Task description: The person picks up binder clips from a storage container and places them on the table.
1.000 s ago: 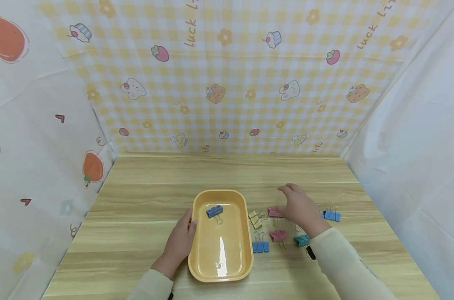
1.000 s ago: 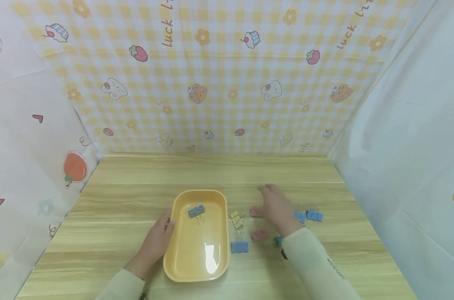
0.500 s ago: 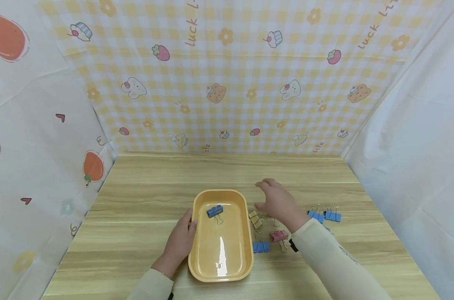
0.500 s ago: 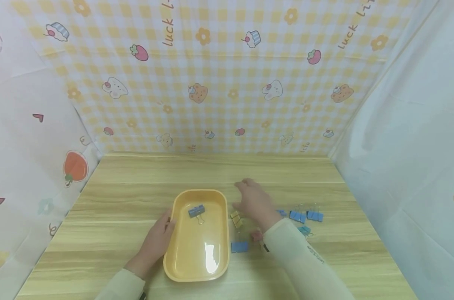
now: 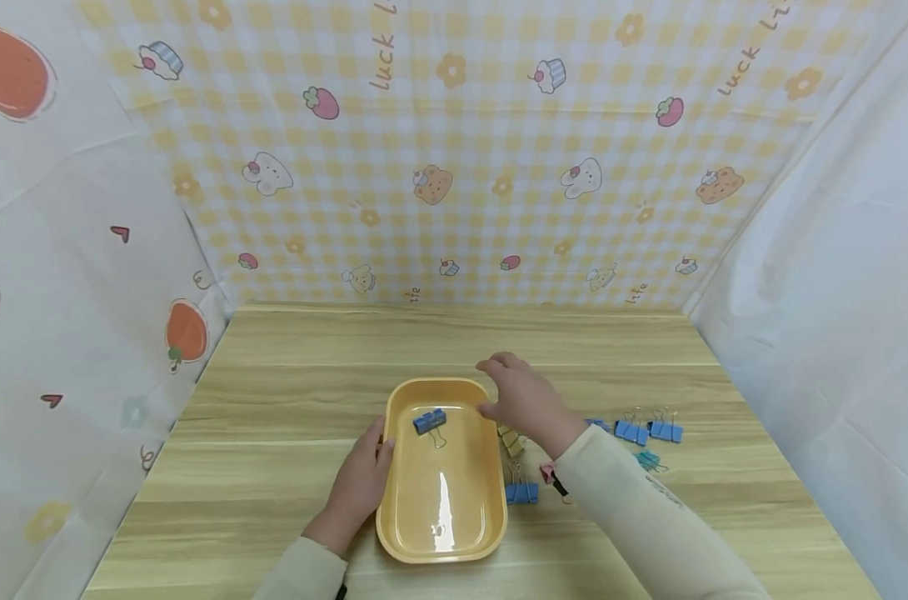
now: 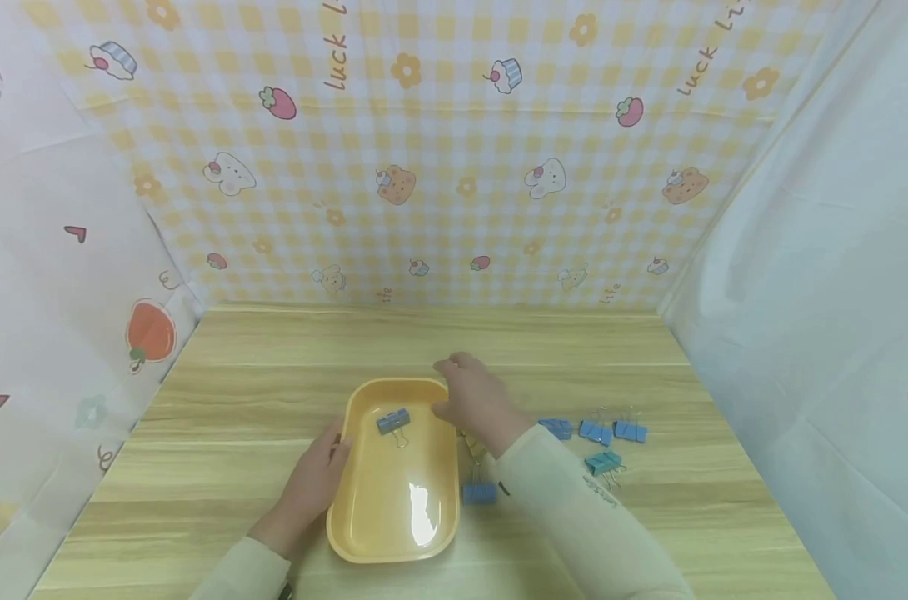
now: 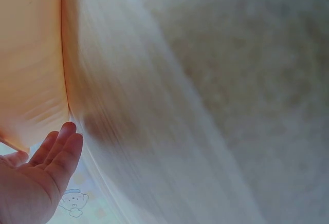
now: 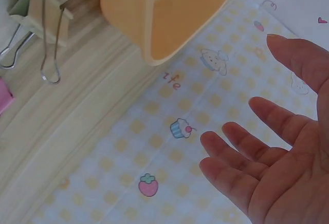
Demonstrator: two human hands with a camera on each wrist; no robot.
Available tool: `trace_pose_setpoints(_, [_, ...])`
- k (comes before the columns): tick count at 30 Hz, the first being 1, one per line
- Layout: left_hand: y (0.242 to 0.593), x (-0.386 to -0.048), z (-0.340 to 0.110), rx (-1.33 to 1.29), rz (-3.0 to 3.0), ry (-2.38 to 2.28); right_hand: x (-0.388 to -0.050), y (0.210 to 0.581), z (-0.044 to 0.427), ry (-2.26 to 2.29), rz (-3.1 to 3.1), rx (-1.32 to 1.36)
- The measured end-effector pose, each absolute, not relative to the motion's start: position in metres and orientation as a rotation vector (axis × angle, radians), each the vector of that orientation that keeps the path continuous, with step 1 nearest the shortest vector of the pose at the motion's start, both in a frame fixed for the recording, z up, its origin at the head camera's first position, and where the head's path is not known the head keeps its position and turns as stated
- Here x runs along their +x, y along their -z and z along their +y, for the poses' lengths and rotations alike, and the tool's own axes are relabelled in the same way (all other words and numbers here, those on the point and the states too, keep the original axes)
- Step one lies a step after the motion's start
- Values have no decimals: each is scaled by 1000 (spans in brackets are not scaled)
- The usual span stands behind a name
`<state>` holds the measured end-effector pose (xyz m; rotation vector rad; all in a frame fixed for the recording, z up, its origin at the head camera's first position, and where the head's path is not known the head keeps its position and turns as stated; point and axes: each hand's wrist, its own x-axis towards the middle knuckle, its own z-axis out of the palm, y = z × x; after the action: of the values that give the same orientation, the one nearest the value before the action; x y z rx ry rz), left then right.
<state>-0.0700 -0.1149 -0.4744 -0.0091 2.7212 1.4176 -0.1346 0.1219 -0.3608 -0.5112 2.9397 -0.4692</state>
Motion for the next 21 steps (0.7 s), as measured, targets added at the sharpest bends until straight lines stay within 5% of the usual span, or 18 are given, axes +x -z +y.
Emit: trace_pose_setpoints(21, [475, -71, -115, -14, 2726, -1404, -144, 366, 84, 428, 2847, -637])
